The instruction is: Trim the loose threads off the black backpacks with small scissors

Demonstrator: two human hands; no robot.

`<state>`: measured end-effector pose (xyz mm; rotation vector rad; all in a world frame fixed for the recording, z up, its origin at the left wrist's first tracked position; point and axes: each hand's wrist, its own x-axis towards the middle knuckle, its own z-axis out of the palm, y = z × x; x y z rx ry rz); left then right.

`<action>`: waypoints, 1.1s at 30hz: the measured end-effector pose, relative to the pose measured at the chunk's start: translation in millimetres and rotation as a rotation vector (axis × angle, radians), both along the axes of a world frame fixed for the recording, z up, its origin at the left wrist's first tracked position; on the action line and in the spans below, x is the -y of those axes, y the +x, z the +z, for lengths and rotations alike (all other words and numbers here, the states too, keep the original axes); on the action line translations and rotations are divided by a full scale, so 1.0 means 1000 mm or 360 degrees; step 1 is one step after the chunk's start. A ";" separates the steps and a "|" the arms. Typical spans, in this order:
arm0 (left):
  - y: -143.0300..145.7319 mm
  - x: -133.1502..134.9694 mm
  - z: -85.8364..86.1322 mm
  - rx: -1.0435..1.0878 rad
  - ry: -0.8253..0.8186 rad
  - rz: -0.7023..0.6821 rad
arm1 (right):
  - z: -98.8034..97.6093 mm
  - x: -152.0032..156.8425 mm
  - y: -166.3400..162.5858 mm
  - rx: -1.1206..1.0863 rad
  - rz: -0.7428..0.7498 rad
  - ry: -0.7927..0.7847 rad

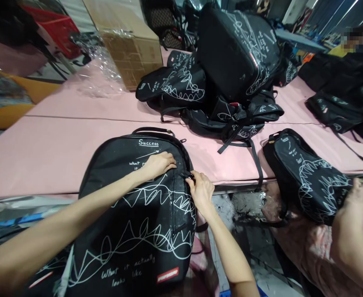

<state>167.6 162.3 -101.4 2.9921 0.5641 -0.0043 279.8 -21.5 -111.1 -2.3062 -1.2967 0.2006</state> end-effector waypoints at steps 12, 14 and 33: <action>-0.003 0.011 -0.009 0.0070 -0.0038 0.0218 | 0.004 -0.012 -0.011 0.0139 0.0030 0.0099; -0.006 0.009 -0.010 0.0084 -0.0059 0.0242 | 0.003 -0.016 -0.014 0.0211 0.0058 0.0103; -0.008 0.009 -0.013 0.0129 -0.0069 0.0311 | -0.008 -0.053 -0.021 0.0526 0.0286 -0.0144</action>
